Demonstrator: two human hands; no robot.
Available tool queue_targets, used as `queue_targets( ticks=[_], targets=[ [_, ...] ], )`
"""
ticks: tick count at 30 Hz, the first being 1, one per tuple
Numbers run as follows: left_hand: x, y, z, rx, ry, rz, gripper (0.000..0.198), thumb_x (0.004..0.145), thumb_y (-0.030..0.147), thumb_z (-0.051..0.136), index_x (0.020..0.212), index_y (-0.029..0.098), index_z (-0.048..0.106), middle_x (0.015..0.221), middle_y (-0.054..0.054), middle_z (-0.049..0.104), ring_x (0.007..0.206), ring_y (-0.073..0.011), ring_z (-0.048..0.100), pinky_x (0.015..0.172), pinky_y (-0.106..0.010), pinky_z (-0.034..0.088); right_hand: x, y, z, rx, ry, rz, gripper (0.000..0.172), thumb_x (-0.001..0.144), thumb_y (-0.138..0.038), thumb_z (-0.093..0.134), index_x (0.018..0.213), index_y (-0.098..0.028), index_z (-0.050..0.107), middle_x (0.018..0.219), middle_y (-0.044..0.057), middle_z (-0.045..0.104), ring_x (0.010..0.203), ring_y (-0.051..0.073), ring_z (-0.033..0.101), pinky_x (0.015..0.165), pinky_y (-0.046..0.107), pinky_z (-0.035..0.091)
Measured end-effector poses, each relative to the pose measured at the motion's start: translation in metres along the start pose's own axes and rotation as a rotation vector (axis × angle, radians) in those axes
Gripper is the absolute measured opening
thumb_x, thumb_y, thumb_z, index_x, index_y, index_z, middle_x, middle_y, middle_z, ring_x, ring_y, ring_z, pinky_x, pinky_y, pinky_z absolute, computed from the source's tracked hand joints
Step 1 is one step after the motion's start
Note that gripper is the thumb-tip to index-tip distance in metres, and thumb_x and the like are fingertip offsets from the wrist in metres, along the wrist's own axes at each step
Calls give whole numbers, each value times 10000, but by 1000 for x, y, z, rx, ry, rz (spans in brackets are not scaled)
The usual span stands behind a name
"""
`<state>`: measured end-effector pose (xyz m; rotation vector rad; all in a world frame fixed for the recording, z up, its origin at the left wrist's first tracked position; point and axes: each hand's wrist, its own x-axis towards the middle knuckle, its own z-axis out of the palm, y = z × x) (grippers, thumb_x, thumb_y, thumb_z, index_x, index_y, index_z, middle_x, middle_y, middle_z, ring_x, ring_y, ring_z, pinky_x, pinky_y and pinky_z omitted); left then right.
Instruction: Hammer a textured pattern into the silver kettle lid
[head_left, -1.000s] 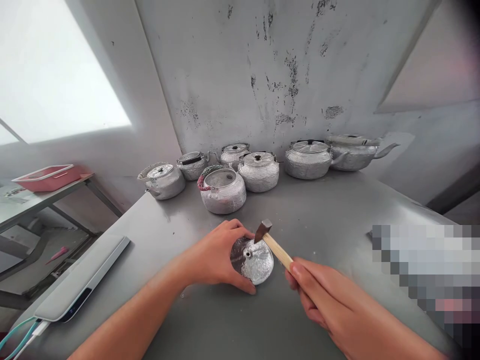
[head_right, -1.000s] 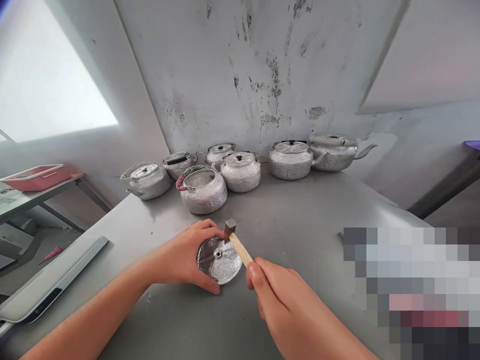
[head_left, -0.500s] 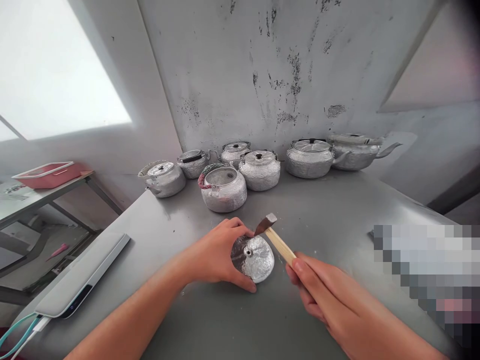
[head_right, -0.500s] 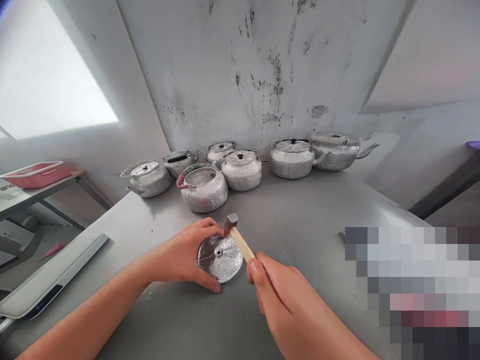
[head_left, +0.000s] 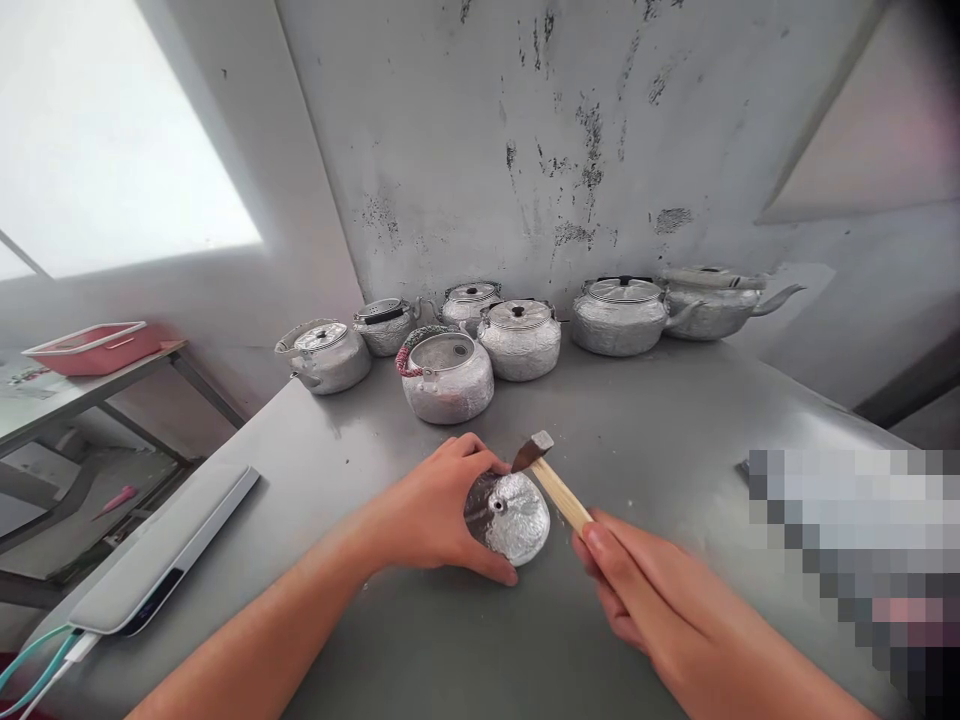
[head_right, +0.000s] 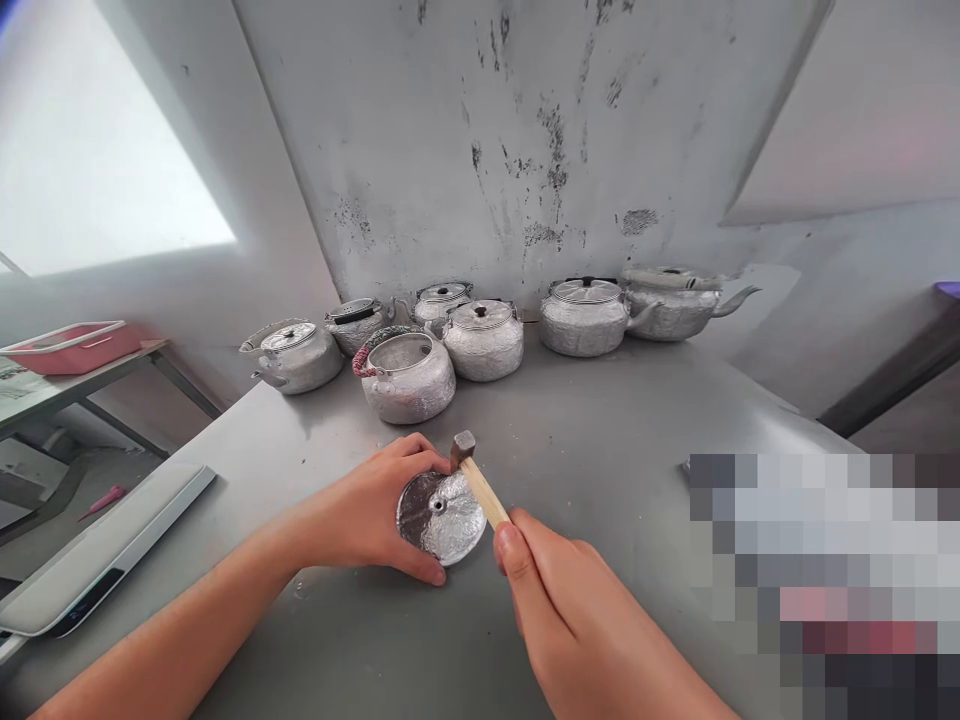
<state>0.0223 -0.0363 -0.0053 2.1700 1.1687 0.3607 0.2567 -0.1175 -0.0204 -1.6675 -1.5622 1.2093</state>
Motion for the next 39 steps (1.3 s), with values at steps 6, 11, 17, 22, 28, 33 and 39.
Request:
queue_targets(
  ticks=[6, 11, 17, 22, 28, 33, 39],
  targets=[
    [0, 3, 1, -11, 9, 1, 827, 547, 607, 907, 1252, 285, 620, 1276, -57, 538, 1176, -316, 559, 977, -405, 495, -3, -11, 0, -2, -16, -19, 455, 976, -584, 441, 648, -270, 472, 593, -11, 499, 537, 179, 437, 495, 304, 390],
    [1, 4, 2, 0, -1, 20, 768, 569, 611, 898, 1213, 288, 632, 1251, -49, 537, 1169, -298, 556, 989, -399, 494, -5, -12, 2, 4, -32, -21, 446, 964, -582, 461, 643, -273, 490, 613, -5, 503, 573, 189, 457, 529, 309, 411],
    [-2, 0, 1, 25, 8, 25, 856, 575, 582, 899, 1321, 298, 589, 1362, -60, 547, 1235, -315, 538, 1010, -399, 484, -2, -12, -5, 159, -35, 27, 525, 939, -727, 371, 692, -266, 419, 612, -24, 462, 533, 155, 415, 438, 261, 358],
    [0, 4, -7, -155, 32, 25, 493, 836, 459, 717, 1295, 307, 616, 1225, -13, 681, 1110, -258, 612, 955, -344, 472, 6, -11, -15, 381, -16, 86, 538, 910, -782, 376, 831, -268, 512, 608, -78, 381, 463, 106, 292, 373, 203, 297],
    [14, -4, -4, -271, 267, -153, 423, 1001, 489, 390, 834, 191, 641, 775, 1, 624, 761, -181, 561, 667, -287, 406, 11, -14, -23, 440, -6, 80, 479, 926, -729, 410, 942, -273, 557, 597, -80, 464, 402, 89, 336, 364, 196, 324],
    [17, -12, -2, -169, 251, -190, 345, 961, 472, 491, 857, 199, 673, 724, 18, 610, 672, -154, 517, 615, -278, 363, 12, -14, -21, 324, -57, 22, 445, 968, -667, 359, 912, -271, 556, 638, -81, 456, 402, 78, 314, 372, 210, 340],
    [10, -8, -2, 151, 308, -134, 361, 917, 481, 580, 1169, 255, 705, 1043, -32, 712, 883, -226, 657, 807, -349, 497, 8, -7, -13, 172, -98, 85, 459, 980, -641, 350, 832, -259, 557, 681, -65, 443, 473, 102, 326, 454, 243, 412]
  ],
)
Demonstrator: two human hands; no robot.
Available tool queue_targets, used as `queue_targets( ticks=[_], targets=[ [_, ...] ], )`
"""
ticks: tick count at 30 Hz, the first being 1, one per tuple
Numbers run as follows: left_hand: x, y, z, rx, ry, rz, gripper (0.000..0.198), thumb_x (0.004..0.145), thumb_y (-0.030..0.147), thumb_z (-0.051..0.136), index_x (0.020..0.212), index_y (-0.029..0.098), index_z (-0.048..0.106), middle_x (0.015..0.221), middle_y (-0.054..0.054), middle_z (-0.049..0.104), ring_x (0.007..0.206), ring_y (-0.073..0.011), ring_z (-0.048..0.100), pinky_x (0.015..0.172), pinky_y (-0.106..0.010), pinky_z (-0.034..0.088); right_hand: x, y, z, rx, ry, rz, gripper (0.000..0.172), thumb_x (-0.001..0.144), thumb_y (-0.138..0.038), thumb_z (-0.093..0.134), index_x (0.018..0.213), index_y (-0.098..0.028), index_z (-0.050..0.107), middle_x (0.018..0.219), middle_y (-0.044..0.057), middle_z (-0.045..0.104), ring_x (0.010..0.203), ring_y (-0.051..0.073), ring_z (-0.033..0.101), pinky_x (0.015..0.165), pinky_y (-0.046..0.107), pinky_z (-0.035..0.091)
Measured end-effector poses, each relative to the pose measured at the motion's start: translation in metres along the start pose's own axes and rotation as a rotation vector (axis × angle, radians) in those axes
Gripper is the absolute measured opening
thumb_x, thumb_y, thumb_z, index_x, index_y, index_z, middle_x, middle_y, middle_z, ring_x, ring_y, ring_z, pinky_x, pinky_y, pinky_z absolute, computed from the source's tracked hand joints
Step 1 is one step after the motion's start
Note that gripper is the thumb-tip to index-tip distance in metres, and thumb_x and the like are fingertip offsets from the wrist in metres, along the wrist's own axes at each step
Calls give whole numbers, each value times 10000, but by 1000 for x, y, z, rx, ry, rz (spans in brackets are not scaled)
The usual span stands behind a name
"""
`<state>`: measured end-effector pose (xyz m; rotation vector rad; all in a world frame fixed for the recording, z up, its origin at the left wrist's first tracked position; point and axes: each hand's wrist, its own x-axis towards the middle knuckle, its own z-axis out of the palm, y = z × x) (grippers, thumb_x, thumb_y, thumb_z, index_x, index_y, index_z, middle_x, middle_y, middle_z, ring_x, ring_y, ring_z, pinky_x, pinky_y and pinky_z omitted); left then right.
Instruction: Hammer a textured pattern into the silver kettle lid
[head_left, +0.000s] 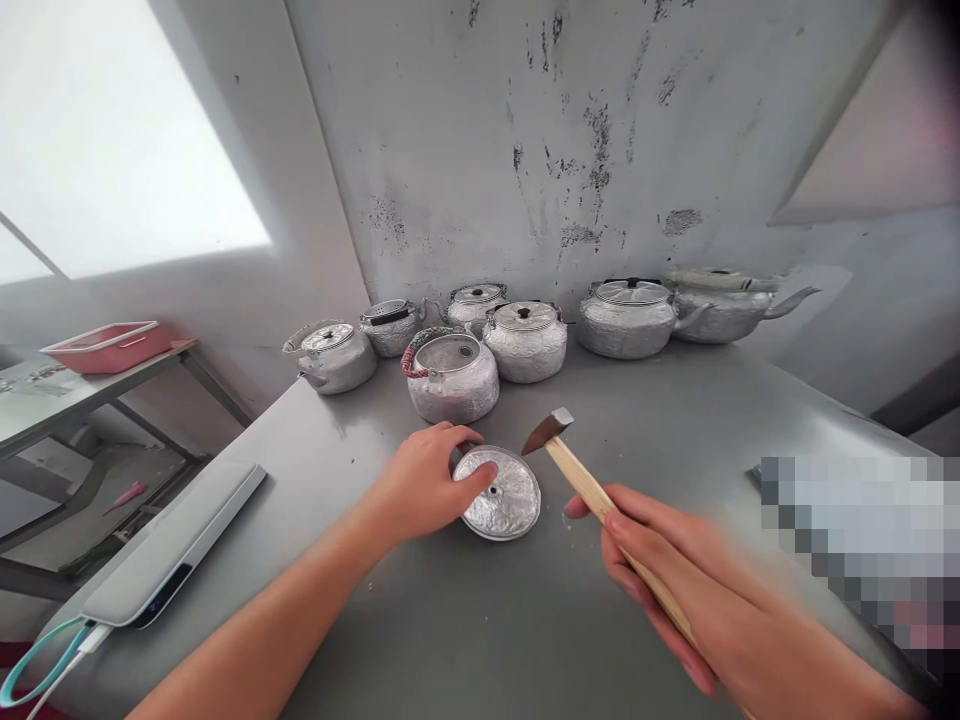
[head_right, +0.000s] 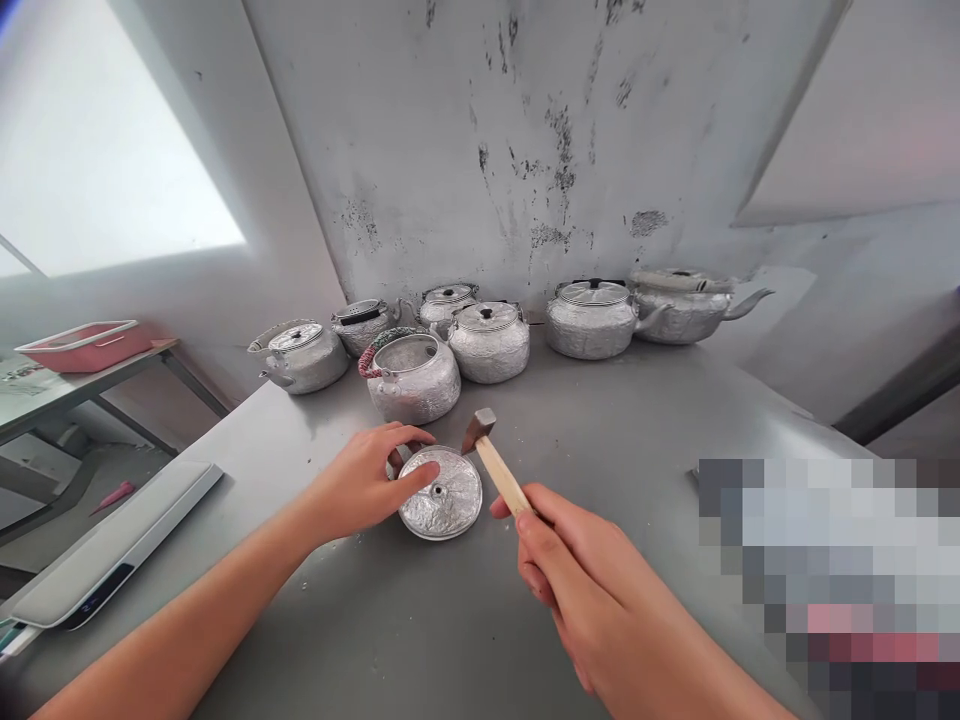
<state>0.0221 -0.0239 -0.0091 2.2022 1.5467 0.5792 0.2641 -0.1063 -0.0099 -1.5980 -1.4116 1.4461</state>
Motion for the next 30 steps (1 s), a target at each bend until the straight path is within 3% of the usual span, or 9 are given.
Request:
queue_targets(
  ticks=[3, 6, 8, 11, 17, 23, 30],
  targets=[
    [-3, 2, -4, 41, 17, 53, 435, 892, 506, 617, 1251, 267, 669, 1240, -63, 656, 1121, -281, 635, 990, -414, 498, -1, 8, 2, -52, 48, -46, 444, 932, -673, 449, 818, -263, 574, 692, -35, 522, 499, 125, 393, 508, 267, 456],
    [-6, 2, -7, -36, -139, 171, 682, 828, 480, 711, 1448, 274, 520, 1515, -62, 498, 1402, -303, 458, 1187, -435, 376, -1, 13, 3, -62, 69, -112, 423, 905, -665, 497, 836, -269, 628, 713, 13, 623, 571, 174, 517, 492, 277, 448],
    [-7, 1, -6, -72, -260, 229, 895, 759, 433, 780, 1547, 266, 390, 1609, -58, 392, 1475, -305, 370, 1232, -435, 324, -1, 14, 3, -62, 68, -112, 422, 899, -665, 501, 844, -272, 645, 731, 30, 667, 606, 194, 566, 478, 279, 437],
    [-8, 0, -1, -72, -267, 221, 953, 723, 429, 811, 1555, 264, 377, 1580, -70, 421, 1458, -314, 381, 1209, -451, 360, -2, 15, 3, -59, 56, -90, 420, 914, -656, 489, 889, -272, 655, 759, 33, 683, 625, 196, 581, 477, 280, 432],
    [-8, 3, 6, -49, -170, 163, 925, 631, 583, 867, 1435, 280, 526, 1363, -82, 536, 1284, -326, 504, 1087, -464, 470, -2, 16, 6, -85, -5, 40, 436, 994, -637, 345, 1048, -279, 590, 794, -14, 558, 547, 139, 451, 427, 246, 401],
    [-9, 7, 9, -32, -128, 149, 777, 623, 556, 851, 1303, 276, 602, 1255, -68, 546, 1173, -309, 556, 1005, -433, 516, 3, 15, 13, -84, -81, 54, 399, 1044, -562, 267, 814, -273, 419, 709, -73, 365, 504, 109, 257, 382, 218, 272],
    [-10, 9, 12, -7, -133, 103, 763, 645, 580, 811, 1313, 278, 601, 1252, -73, 546, 1170, -320, 569, 992, -421, 528, 4, 4, 13, -83, -84, 38, 415, 1065, -512, 233, 750, -262, 336, 688, -82, 328, 482, 92, 249, 405, 229, 230]
  ],
)
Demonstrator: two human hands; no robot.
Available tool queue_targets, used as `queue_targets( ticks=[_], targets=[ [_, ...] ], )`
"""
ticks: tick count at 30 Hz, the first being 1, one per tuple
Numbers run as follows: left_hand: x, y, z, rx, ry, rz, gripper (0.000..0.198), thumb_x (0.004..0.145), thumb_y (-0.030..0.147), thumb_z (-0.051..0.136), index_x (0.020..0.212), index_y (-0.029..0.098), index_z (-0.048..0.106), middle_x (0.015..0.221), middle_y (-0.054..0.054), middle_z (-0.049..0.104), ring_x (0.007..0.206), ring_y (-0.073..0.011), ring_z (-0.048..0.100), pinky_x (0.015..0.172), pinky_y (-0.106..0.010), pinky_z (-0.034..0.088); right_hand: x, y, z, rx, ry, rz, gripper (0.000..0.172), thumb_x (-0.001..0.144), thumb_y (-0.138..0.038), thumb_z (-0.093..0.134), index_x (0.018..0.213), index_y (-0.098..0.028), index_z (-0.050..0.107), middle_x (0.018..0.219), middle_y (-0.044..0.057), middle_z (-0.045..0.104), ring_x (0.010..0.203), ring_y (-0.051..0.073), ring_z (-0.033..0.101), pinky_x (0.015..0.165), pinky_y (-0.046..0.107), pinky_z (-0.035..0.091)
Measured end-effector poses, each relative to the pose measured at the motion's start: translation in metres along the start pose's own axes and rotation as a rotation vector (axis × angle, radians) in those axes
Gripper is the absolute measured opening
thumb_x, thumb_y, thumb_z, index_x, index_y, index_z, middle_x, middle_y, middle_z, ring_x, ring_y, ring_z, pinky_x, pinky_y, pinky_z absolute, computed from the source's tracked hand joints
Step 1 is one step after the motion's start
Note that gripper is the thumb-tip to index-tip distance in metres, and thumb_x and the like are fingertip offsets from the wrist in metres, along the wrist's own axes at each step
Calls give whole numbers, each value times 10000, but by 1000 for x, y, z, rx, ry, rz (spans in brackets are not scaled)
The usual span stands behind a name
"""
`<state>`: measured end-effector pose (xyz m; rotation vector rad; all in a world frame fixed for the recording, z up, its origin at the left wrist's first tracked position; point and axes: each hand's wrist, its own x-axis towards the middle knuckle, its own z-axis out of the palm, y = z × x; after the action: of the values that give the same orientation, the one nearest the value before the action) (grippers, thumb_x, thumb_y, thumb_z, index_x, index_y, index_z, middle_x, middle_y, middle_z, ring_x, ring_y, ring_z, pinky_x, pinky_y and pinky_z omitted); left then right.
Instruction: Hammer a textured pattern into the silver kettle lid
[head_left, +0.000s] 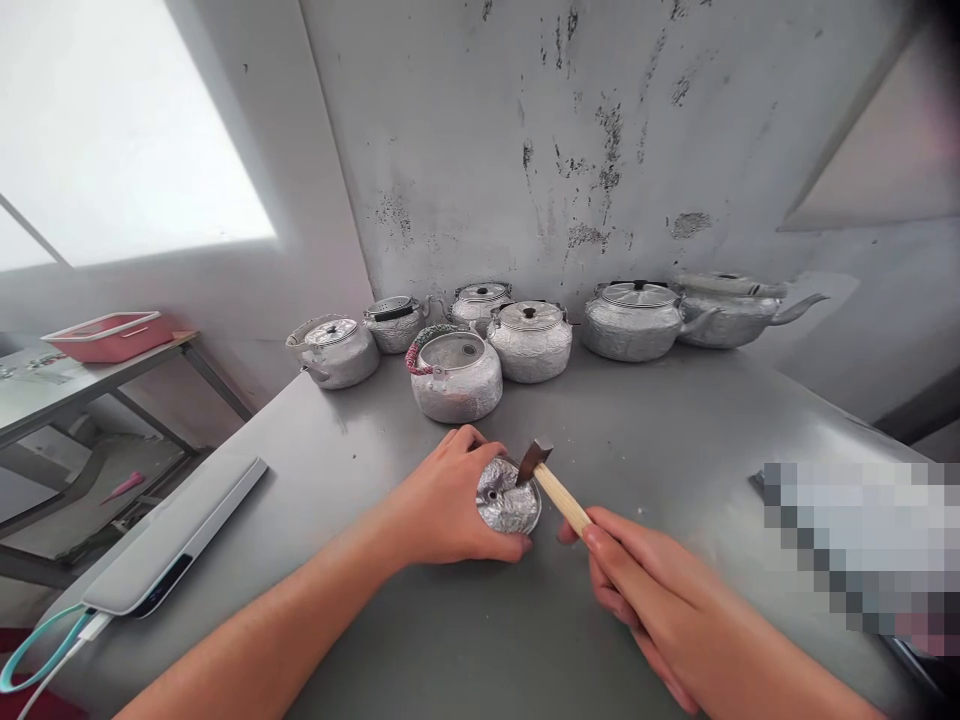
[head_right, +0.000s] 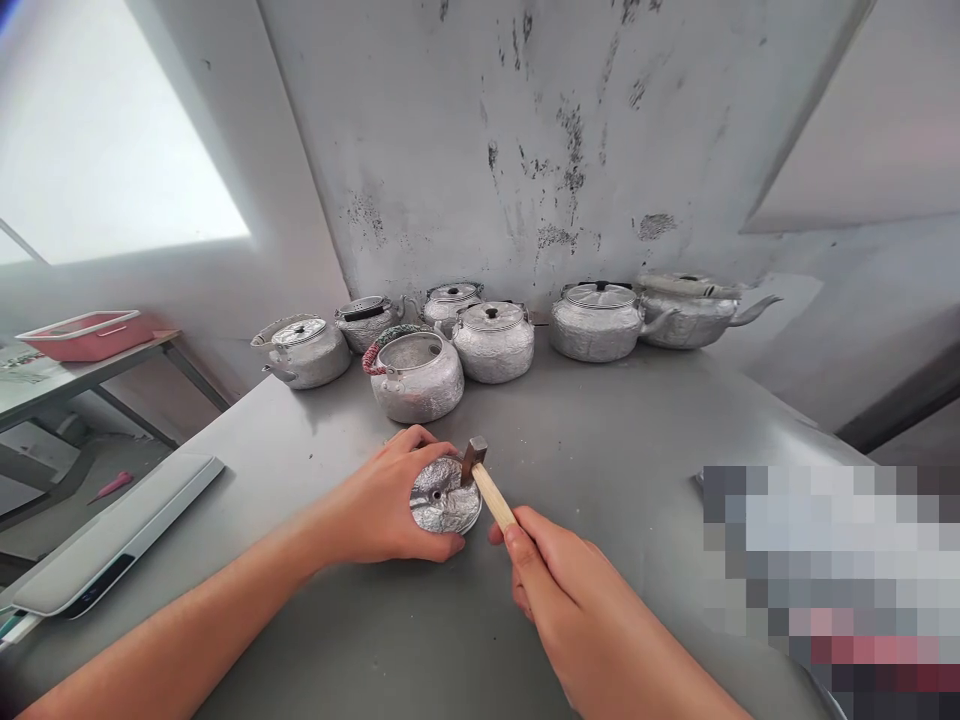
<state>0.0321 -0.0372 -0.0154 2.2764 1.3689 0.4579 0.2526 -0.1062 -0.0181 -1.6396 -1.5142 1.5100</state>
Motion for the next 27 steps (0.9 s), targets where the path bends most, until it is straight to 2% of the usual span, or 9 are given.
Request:
queue_targets(
  ticks=[3, 6, 8, 12, 17, 20, 23, 27],
  targets=[
    [-2, 1, -3, -13, -24, -22, 805, 658, 613, 803, 1356, 287, 572, 1308, -84, 540, 1224, -337, 551, 1020, -447, 513, 2, -2, -1, 10, -5, 13, 415, 1067, -493, 227, 736, -262, 326, 682, -83, 318, 474, 91, 232, 401, 232, 210],
    [-5, 1, -8, -36, -76, -6, 928, 631, 653, 822, 1432, 303, 511, 1401, -91, 510, 1293, -359, 514, 1035, -460, 503, 3, -1, -1, 1, -1, 18, 417, 1056, -524, 233, 762, -261, 369, 701, -78, 320, 477, 92, 233, 388, 225, 216],
    [-6, 0, -12, -38, -93, 2, 924, 625, 643, 832, 1427, 315, 511, 1413, -84, 511, 1296, -357, 515, 1027, -451, 507, 3, 0, -2, 13, -7, 45, 415, 1046, -550, 234, 785, -265, 388, 710, -76, 313, 475, 95, 223, 372, 221, 211],
    [-6, 2, -14, -6, -98, -44, 851, 613, 666, 823, 1348, 329, 560, 1305, -62, 557, 1220, -341, 561, 962, -429, 535, 2, 1, -2, 53, 2, 61, 424, 1031, -583, 262, 779, -271, 399, 699, -70, 311, 483, 108, 240, 367, 228, 199],
    [-7, 5, -14, 55, -97, -120, 944, 546, 772, 807, 1358, 364, 552, 1231, -67, 568, 1144, -351, 594, 879, -430, 550, -2, -3, -1, 33, 49, -68, 421, 1024, -529, 336, 695, -268, 371, 615, -64, 320, 514, 140, 275, 441, 265, 269],
    [-8, 4, -14, 95, -107, -142, 1024, 542, 836, 762, 1424, 388, 497, 1269, -74, 605, 1164, -388, 599, 915, -474, 524, -4, -6, -1, 15, 89, -84, 425, 986, -562, 426, 676, -272, 391, 611, -51, 379, 522, 155, 336, 481, 292, 322],
    [-8, 1, -14, 104, -117, -145, 1039, 560, 828, 754, 1443, 356, 476, 1261, -69, 661, 1170, -394, 611, 930, -471, 506, -5, -8, -3, 2, 130, -105, 436, 954, -585, 477, 650, -276, 433, 617, -26, 459, 531, 174, 410, 500, 322, 361],
    [-6, -1, -14, 110, -123, -158, 1033, 545, 834, 751, 1415, 330, 517, 1181, -68, 706, 1117, -389, 645, 847, -422, 525, -5, -9, -4, -22, 145, -114, 435, 948, -594, 481, 653, -275, 464, 594, -36, 464, 514, 163, 411, 488, 307, 373]
  ],
)
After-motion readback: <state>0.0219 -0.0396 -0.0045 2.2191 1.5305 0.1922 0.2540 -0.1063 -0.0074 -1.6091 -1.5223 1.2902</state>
